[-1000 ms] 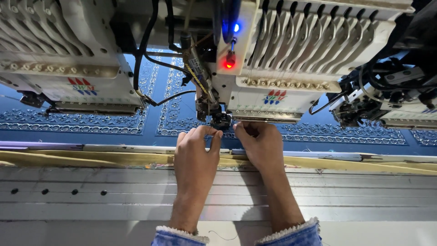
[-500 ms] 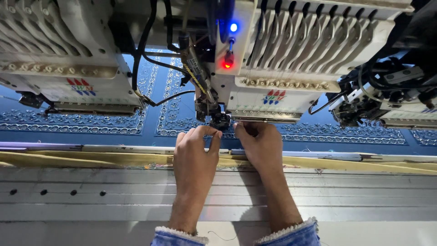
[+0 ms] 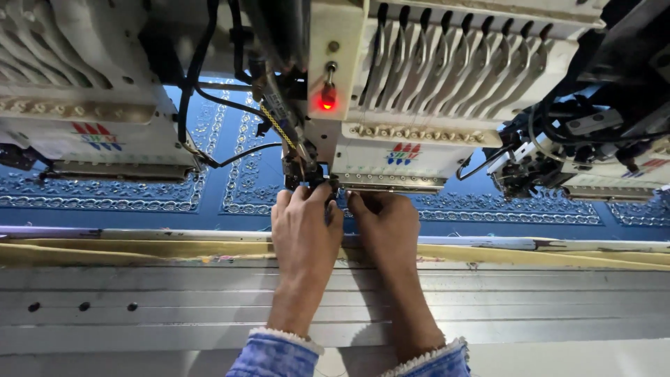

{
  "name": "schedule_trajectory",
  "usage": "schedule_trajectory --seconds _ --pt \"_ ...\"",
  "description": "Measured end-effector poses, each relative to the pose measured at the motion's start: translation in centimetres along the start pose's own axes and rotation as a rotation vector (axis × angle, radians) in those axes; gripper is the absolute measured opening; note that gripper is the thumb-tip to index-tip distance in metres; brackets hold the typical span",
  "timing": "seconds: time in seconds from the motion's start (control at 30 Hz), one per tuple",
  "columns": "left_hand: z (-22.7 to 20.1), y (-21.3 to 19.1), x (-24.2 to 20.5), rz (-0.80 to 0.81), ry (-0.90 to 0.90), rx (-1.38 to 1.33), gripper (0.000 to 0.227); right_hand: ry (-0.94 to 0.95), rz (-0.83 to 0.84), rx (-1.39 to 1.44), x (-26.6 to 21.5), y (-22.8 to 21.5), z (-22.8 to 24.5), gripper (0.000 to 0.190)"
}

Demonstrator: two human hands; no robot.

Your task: Unpacking thread spools from a box and then threading and adjusting an industrial multi-head embroidery machine.

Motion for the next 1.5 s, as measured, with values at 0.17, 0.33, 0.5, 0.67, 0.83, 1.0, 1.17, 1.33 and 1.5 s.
schedule_trajectory --seconds 0.17,0.33,0.5,0.67,0.83,1.0,1.17,1.33,1.5 --pt "-0.3 -0.6 -0.2 -0.035 -0.023 -0.024 0.017 0.009 -0.01 0.041 -0.1 -0.1 0.1 0.036" --pt "-0.2 -0.5 0.6 -0.053 -0.061 -0.1 0.011 0.072 0.014 -0.009 -0.1 0.1 0.0 0.036" --pt "-0.6 -0.8 0.7 -0.079 -0.06 -0.092 0.013 0.045 -0.012 0.004 -0.2 -0.3 0.2 0.036" --pt "-0.5 -0.9 0.6 -0.093 -0.084 -0.101 0.017 0.064 -0.025 0.017 -0.1 -0.2 -0.1 0.037" --pt "0.1 -0.8 0.5 -0.088 -0.158 -0.152 0.015 0.068 -0.03 0.011 -0.2 -0.4 0.0 0.036" --pt "0.1 -0.7 0.7 -0.089 -0.15 -0.136 0.013 0.076 -0.031 -0.001 0.0 -0.4 -0.1 0.036" --pt "0.2 -0.3 1.0 -0.077 -0.149 -0.127 0.013 0.057 -0.046 0.015 -0.1 -0.5 0.0 0.036" --pt "-0.3 -0.5 1.0 -0.1 -0.103 -0.117 0.011 0.05 -0.055 0.012 -0.3 -0.5 0.2 0.035" --pt "-0.5 -0.2 1.0 -0.094 -0.072 -0.063 0.009 0.048 -0.051 0.021 -0.2 -0.4 0.1 0.035"
Point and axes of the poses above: each hand's wrist, its own x-axis towards the middle knuckle, its own y-axis out of the palm, z = x × y, the point moved 9 cm from there along x, towards the middle knuckle, and after that the axes turned 4 degrees about -x, right-handed, at the moved point
